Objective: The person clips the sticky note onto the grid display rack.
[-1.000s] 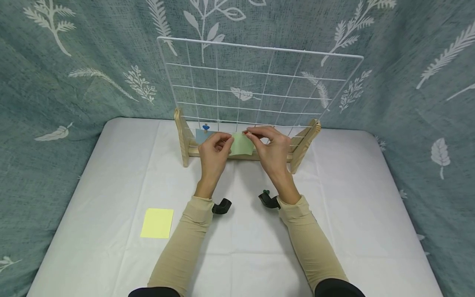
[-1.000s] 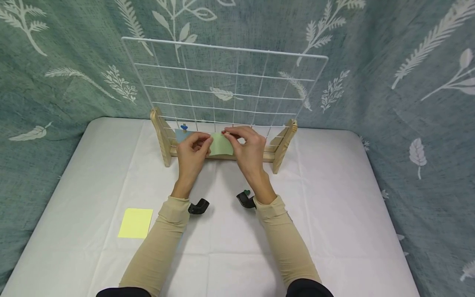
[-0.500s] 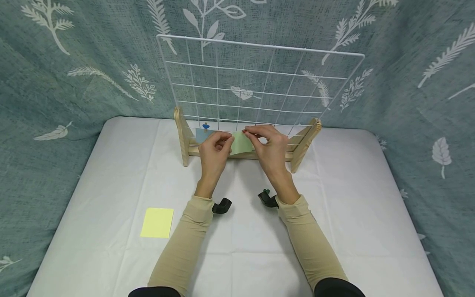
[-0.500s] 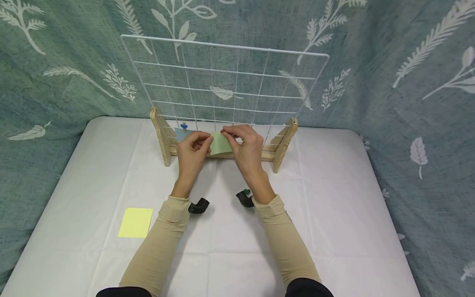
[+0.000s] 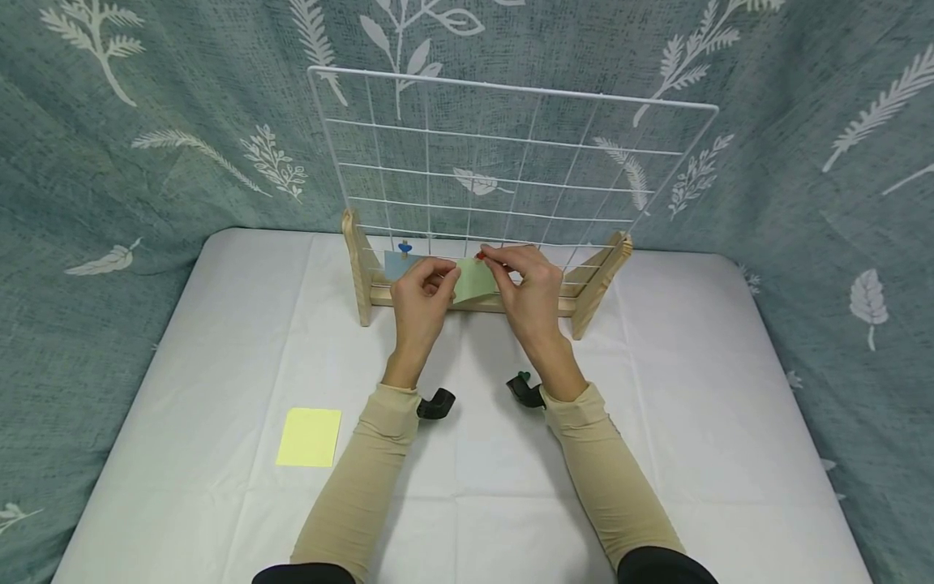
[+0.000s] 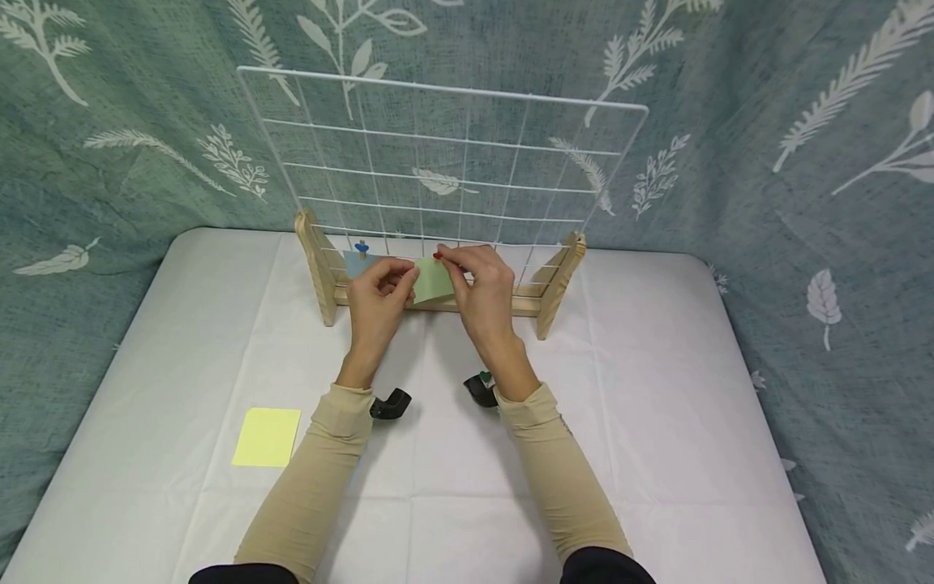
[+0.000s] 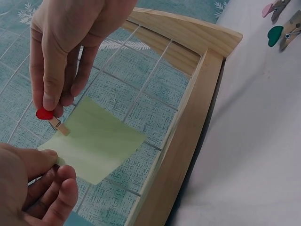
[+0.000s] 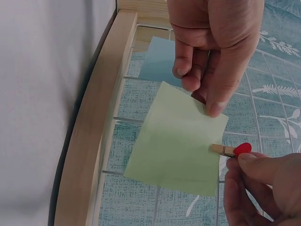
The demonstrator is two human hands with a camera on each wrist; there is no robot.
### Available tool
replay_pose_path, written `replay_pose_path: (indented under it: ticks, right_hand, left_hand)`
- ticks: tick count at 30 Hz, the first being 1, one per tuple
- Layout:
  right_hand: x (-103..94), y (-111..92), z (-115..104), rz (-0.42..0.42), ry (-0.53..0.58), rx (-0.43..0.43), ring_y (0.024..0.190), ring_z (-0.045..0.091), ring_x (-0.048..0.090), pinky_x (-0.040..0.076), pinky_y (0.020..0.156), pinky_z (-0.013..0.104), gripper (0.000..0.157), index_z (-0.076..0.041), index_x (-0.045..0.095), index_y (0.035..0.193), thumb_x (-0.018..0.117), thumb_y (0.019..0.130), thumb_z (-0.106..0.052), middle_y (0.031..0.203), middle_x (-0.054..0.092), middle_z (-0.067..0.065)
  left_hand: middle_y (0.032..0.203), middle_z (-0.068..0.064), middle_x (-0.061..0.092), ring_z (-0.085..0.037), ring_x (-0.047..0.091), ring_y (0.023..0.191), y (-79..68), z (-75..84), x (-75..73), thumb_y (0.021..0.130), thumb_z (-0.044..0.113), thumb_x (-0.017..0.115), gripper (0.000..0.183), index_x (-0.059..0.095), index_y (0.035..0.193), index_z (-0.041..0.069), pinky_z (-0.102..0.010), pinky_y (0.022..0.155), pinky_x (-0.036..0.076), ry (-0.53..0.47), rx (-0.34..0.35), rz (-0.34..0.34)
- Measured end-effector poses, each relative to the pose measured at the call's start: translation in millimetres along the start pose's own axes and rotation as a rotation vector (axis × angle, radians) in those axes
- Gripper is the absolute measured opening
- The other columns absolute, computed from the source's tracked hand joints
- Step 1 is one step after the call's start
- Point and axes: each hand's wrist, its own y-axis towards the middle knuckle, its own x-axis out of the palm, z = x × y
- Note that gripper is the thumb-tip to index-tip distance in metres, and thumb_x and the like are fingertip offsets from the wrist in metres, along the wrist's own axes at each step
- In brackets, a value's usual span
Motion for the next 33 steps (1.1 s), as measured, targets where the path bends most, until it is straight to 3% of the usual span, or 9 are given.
replay_pose_path:
  ticks: [9,15,20,27,33]
  right_hand:
    - [0.2,0,-1,-0.029,-0.039,-0.017,0.088,0.025,0.07,0.057,0.077,0.036,0.016,-0.01,0.084,0.111,0.076,0.097,-0.008,0.1,0.082,0.006]
    - [-1.2,-3,-2,-0.037,-0.026,0.007,0.09,0.025,0.071,0.061,0.078,0.034,0.019,-0.007,0.082,0.115,0.076,0.097,-0.005,0.102,0.081,0.007]
    - [-4.2,-6,-3,-0.054,-0.019,0.02,0.092,0.027,0.073,0.063,0.077,0.037,0.021,-0.003,0.08,0.117,0.075,0.097,-0.004,0.102,0.08,0.012]
    - [-11.5,-10,0,-0.021,-0.003,0.036,0.087,0.026,0.075,0.063,0.073,0.036,0.017,-0.001,0.08,0.112,0.074,0.097,-0.004,0.101,0.08,0.013]
    - [-17.1,-14,1,-0.022,-0.013,0.051,0.078,0.026,0.074,0.063,0.068,0.038,0.014,-0.001,0.081,0.107,0.074,0.096,-0.004,0.097,0.08,0.015]
  left_hand:
    - [0.086,-0.011,0.074,-0.023,0.067,0.065,0.9,1.3,-1.5,0.098,0.011,0.076,0.008,0.079,0.098,0.003,-0.019,0.059,0.053,0.004,-0.001,0.013]
    - [0.087,-0.01,0.075,-0.021,0.067,0.066,0.5,1.1,-2.9,0.098,0.01,0.076,0.008,0.079,0.098,0.003,-0.021,0.059,0.054,0.03,0.008,0.011]
    - [0.091,-0.011,0.076,-0.021,0.069,0.068,-1.4,2.2,-2.3,0.099,0.012,0.075,0.012,0.079,0.098,0.001,-0.019,0.062,0.054,0.031,0.011,0.05]
    - [0.087,-0.011,0.076,-0.022,0.069,0.065,-5.3,3.6,1.5,0.099,0.014,0.076,0.014,0.079,0.096,0.001,-0.018,0.061,0.053,0.012,0.006,0.085]
    - [0.084,-0.012,0.075,-0.022,0.068,0.064,-10.6,4.9,2.6,0.099,0.015,0.076,0.015,0.079,0.095,0.0,-0.018,0.06,0.052,0.019,0.012,0.067]
